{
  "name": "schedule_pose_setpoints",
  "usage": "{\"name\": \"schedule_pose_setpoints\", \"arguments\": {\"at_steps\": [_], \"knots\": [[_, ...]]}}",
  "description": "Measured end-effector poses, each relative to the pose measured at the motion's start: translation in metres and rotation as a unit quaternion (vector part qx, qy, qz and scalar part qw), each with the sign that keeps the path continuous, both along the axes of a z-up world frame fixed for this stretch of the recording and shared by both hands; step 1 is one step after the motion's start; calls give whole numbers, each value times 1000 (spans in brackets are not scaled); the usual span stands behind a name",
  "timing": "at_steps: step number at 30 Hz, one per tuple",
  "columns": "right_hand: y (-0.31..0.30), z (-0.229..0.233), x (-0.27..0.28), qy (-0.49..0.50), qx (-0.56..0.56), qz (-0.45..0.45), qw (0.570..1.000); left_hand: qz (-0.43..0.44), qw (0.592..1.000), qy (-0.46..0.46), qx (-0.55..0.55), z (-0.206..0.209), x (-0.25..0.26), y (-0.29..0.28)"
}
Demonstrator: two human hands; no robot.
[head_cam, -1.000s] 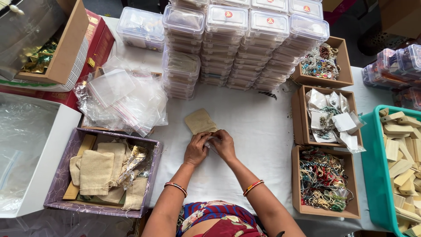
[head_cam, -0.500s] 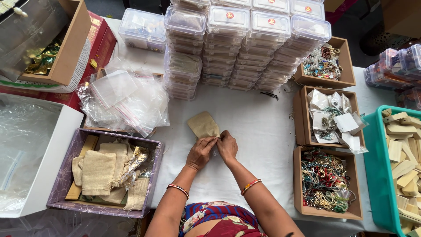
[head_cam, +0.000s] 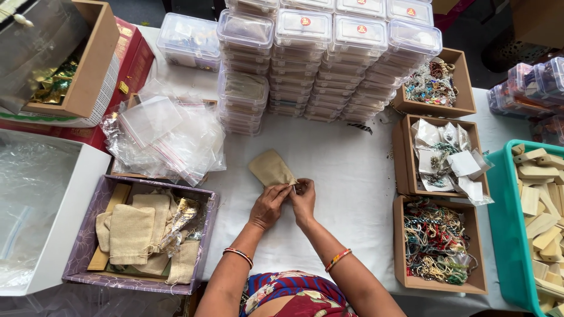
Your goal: The person places a small cloth pouch into a clear plastic container and stacks it with others. Then the person picks up a beaded necklace, straightens it, places it into a small plastic bag, and puts the bag into a cloth pouch. The person repeats the process with another necklace, placing it into a plastic bag and then into a cloth pouch.
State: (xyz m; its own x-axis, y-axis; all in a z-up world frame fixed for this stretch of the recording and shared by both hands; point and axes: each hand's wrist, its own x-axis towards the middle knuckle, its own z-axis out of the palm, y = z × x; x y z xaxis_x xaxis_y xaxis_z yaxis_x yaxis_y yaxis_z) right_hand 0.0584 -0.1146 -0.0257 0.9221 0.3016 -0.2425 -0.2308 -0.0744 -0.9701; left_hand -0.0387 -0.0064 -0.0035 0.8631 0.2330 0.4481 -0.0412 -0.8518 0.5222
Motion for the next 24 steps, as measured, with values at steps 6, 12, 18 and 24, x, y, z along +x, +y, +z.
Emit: {"name": "schedule_pose_setpoints", "arguments": {"at_steps": [6,12,18,24], "knots": [[-6,31,-13,-125,-144,6,982,-7,1000,-21,7,-12,1,-1],[-3,-5,29,-158,-159,62,973,-43,998,-30,28,-19,1,-1],[-24,21,3,-168,-266,49,948,-19,996,-75,35,-27,1,-2],[-28,30,3,-491,-299,127,808,42,998,-6,-38,-48,4,-2]]}}
